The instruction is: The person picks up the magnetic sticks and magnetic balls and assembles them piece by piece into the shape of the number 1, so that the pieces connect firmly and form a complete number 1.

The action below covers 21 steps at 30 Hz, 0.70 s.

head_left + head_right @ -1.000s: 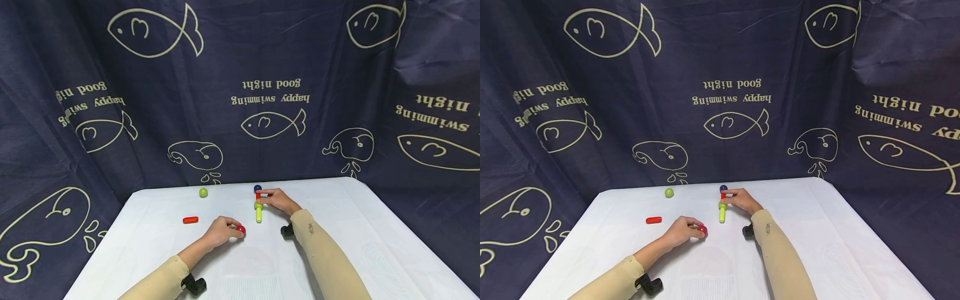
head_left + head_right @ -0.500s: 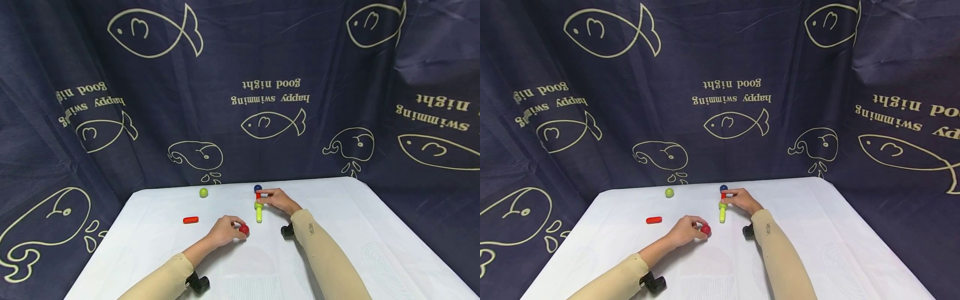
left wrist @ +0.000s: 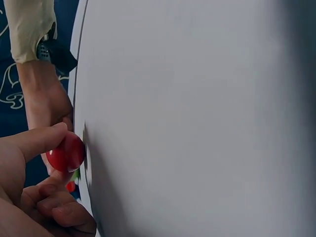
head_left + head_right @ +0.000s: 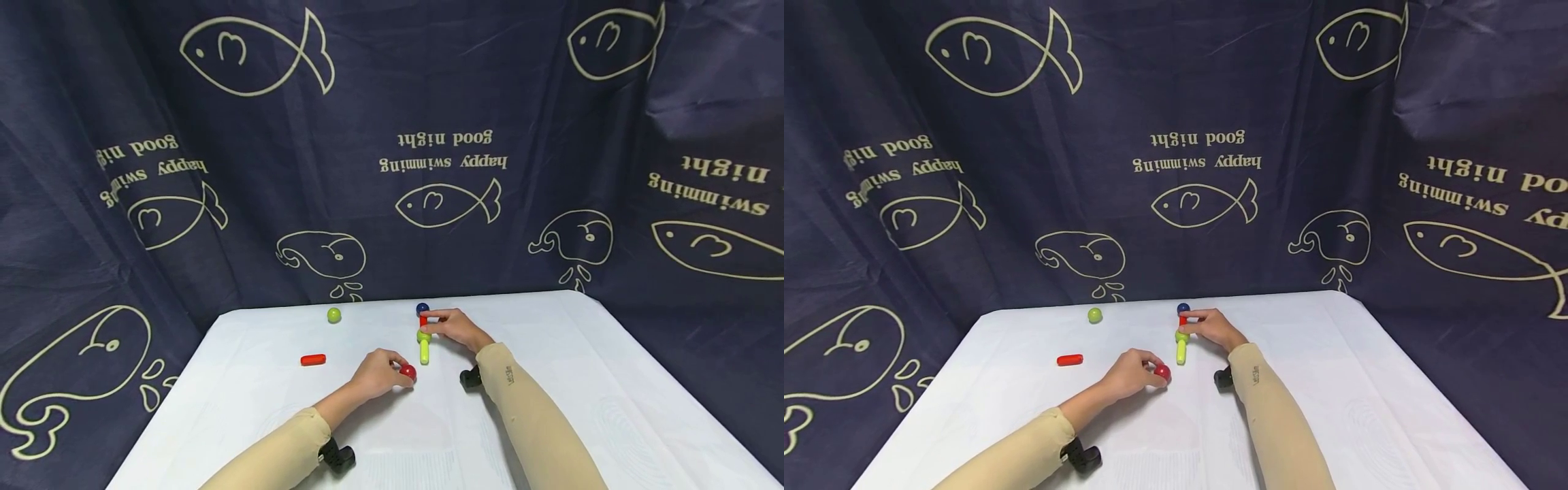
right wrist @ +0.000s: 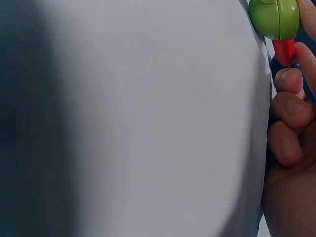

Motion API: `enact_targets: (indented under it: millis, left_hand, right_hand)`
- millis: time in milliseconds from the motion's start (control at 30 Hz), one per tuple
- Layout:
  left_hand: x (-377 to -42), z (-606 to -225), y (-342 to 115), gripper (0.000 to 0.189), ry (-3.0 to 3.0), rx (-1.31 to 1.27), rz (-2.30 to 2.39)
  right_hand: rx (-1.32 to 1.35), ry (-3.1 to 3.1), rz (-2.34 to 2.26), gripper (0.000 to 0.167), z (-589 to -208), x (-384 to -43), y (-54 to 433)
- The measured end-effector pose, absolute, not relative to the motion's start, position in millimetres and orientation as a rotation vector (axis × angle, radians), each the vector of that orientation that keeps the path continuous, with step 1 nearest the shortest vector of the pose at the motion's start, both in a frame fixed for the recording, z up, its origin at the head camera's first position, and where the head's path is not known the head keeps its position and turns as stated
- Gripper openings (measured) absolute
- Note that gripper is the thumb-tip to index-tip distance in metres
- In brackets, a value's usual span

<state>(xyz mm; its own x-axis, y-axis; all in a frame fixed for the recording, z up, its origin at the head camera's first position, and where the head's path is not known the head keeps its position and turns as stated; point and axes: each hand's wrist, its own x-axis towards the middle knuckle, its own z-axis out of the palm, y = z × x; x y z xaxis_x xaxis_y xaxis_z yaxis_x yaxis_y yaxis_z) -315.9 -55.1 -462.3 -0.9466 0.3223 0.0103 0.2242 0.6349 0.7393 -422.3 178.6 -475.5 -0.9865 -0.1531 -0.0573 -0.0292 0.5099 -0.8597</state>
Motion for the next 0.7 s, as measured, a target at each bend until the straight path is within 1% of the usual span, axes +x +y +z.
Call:
enact_targets:
  millis: [300, 700]
  left_hand:
    - [-322, -462, -39, 0.034, 2.775, 0.405, 1.171]
    - [-320, -460, -25, 0.029, 2.835, 0.343, 1.176]
  right_hand:
    - [-0.152, 2.629, -1.489, 0.049, -476, -422, 179]
    - [-0.184, 2.635, -1.491, 0.050, -476, -422, 179]
